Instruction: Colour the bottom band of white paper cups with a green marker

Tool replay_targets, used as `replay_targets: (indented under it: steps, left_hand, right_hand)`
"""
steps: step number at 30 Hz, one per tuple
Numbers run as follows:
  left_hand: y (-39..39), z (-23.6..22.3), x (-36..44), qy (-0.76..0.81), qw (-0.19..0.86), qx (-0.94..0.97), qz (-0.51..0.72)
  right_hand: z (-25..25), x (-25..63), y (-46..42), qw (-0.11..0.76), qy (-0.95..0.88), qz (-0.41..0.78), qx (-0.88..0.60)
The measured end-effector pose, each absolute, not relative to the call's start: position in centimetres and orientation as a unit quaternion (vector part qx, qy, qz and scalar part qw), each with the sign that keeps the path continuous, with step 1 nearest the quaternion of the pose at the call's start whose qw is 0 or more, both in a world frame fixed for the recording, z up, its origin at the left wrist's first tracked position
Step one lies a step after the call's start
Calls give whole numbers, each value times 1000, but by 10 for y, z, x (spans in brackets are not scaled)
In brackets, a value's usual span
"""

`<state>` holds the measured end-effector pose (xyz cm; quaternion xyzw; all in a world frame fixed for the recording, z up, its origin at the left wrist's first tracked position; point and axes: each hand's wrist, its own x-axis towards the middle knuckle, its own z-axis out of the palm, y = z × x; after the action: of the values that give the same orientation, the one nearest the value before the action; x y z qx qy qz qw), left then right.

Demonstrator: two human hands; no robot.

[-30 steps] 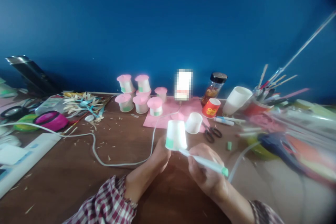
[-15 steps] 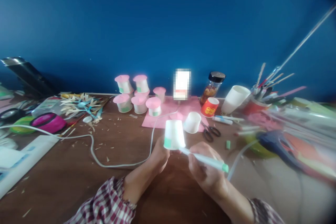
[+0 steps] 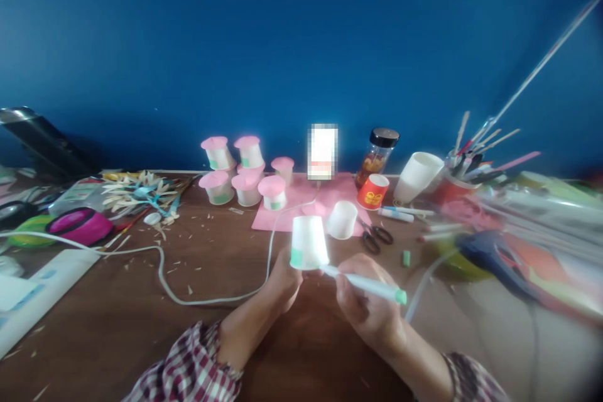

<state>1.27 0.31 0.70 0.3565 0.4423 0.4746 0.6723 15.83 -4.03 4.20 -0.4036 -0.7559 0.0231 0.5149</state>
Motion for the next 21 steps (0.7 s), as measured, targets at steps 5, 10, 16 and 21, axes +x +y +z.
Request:
replay_targets:
  steps: [5, 10, 16, 21]
  left_hand:
    - [4, 5, 12, 446, 677, 361, 461]
    - [4, 5, 12, 443, 681, 352, 466]
    - [4, 6, 12, 442, 685, 345, 465]
    - [4, 7, 12, 438, 693, 353, 450]
  right_hand:
    - [44, 159, -40, 513, -746, 21, -425]
    - [45, 160, -39, 521, -749, 21, -410]
    - [43, 160, -38, 524, -745, 31, -411]
    - [44, 161, -37, 530, -736, 20, -420]
